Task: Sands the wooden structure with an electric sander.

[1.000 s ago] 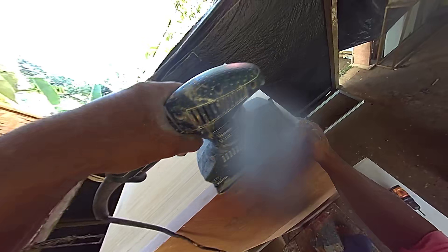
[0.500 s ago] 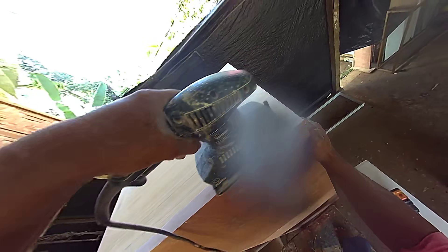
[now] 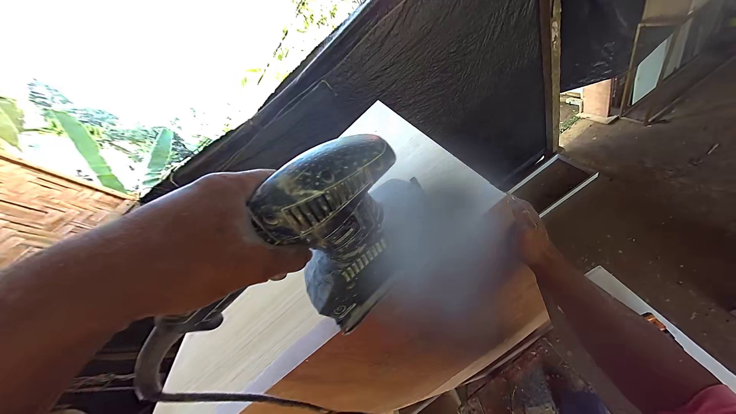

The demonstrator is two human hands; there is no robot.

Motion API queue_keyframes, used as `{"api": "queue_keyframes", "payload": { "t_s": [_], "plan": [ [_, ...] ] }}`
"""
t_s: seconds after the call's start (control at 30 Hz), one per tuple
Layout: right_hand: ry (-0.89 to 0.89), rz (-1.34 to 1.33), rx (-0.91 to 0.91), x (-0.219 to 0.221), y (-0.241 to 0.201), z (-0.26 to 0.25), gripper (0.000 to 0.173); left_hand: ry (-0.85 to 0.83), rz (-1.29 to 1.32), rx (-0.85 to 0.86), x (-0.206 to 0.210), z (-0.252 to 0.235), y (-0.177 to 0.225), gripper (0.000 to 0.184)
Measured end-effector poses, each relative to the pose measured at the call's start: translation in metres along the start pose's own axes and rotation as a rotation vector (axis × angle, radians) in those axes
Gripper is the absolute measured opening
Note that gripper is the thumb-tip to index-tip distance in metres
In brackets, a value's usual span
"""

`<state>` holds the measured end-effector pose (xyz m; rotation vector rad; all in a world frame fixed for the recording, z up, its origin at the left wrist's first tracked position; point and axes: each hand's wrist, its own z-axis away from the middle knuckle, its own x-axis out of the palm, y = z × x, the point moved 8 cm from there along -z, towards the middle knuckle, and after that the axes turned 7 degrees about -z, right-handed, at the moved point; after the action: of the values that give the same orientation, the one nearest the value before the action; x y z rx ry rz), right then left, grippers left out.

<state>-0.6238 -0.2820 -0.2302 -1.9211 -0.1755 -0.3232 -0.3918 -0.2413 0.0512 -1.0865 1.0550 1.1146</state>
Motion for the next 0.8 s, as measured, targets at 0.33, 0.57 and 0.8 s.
{"api": "queue_keyframes", "payload": {
  "t_s": [0.33,0.57,0.8],
  "plan": [
    [0.032,-0.007,-0.040,-0.005,0.005,0.000,0.049,0.018,0.015,0.089,-0.003,-0.032,0.074,0.038],
    [-0.018,-0.039,-0.044,0.000,0.004,-0.001,0.056,0.031,0.047,0.082,0.010,0.005,0.001,0.045],
    [0.014,0.007,-0.069,-0.005,0.007,-0.002,0.057,0.026,-0.024,0.116,0.000,-0.012,0.051,0.039]
  ]
}}
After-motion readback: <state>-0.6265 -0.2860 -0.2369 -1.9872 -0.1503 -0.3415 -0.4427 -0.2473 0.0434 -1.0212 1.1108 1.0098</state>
